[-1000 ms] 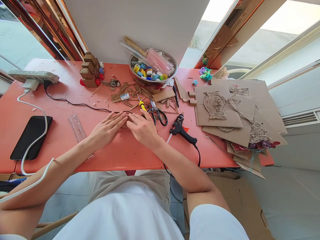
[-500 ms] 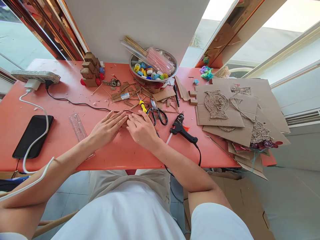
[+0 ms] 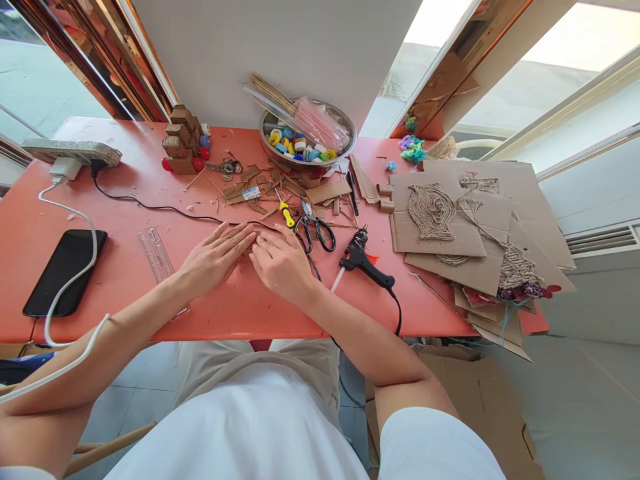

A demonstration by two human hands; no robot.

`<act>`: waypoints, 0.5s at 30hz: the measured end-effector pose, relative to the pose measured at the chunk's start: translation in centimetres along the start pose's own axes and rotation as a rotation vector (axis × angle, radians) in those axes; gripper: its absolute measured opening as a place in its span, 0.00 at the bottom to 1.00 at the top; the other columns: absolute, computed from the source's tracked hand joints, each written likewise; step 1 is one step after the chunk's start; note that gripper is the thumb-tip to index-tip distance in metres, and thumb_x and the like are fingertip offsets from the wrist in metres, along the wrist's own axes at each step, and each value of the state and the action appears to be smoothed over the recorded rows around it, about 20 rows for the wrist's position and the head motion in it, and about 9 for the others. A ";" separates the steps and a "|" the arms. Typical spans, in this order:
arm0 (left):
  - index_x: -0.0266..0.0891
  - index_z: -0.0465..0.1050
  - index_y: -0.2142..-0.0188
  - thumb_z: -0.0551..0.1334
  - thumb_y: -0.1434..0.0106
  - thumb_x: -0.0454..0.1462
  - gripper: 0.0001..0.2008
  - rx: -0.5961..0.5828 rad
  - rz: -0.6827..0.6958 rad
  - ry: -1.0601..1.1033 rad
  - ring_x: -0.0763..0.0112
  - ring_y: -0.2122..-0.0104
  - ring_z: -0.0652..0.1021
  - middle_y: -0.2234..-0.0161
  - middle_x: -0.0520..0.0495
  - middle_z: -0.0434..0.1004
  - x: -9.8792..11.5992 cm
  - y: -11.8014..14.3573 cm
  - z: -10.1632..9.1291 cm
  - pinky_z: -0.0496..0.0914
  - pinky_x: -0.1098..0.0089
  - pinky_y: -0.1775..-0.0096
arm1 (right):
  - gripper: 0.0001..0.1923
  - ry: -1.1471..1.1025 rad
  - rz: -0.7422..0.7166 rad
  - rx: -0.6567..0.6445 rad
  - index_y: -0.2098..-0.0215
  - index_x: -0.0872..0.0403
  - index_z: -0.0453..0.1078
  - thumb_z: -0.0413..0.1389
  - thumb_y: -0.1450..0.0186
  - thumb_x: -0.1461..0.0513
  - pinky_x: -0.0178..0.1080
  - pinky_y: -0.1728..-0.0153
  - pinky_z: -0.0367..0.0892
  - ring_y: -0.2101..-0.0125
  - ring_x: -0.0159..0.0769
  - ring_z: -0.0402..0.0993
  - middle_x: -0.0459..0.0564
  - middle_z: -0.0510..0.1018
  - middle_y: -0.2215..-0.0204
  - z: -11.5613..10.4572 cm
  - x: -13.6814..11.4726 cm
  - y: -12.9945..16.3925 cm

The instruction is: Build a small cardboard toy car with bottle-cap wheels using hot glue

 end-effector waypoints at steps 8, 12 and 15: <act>0.37 0.62 0.25 0.48 0.24 0.29 0.30 -0.006 -0.001 0.026 0.60 0.26 0.68 0.28 0.36 0.68 -0.2 0.0 0.0 0.64 0.50 0.26 | 0.17 0.021 0.044 -0.088 0.45 0.57 0.83 0.52 0.22 0.66 0.53 0.28 0.68 0.43 0.44 0.85 0.59 0.88 0.47 -0.4 -0.4 -0.3; 0.39 0.59 0.23 0.48 0.24 0.28 0.32 -0.018 -0.010 0.047 0.59 0.26 0.67 0.27 0.37 0.67 -0.3 0.0 0.1 0.63 0.49 0.25 | 0.18 -0.003 0.077 -0.145 0.43 0.58 0.82 0.51 0.22 0.64 0.52 0.29 0.71 0.39 0.44 0.83 0.60 0.87 0.44 -0.7 -0.3 -0.4; 0.38 0.59 0.23 0.49 0.25 0.28 0.32 -0.027 -0.016 0.056 0.59 0.25 0.66 0.27 0.37 0.66 -0.3 0.0 0.1 0.63 0.48 0.25 | 0.20 -0.012 0.081 -0.162 0.41 0.62 0.81 0.50 0.21 0.62 0.48 0.32 0.74 0.37 0.45 0.81 0.62 0.85 0.42 -0.7 -0.5 -0.5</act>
Point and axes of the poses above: each hand's wrist, its own y-axis away from the middle knuckle, its own z-axis out of the palm, x = y × z, the point moved 1 cm from there along -y, towards the middle knuckle
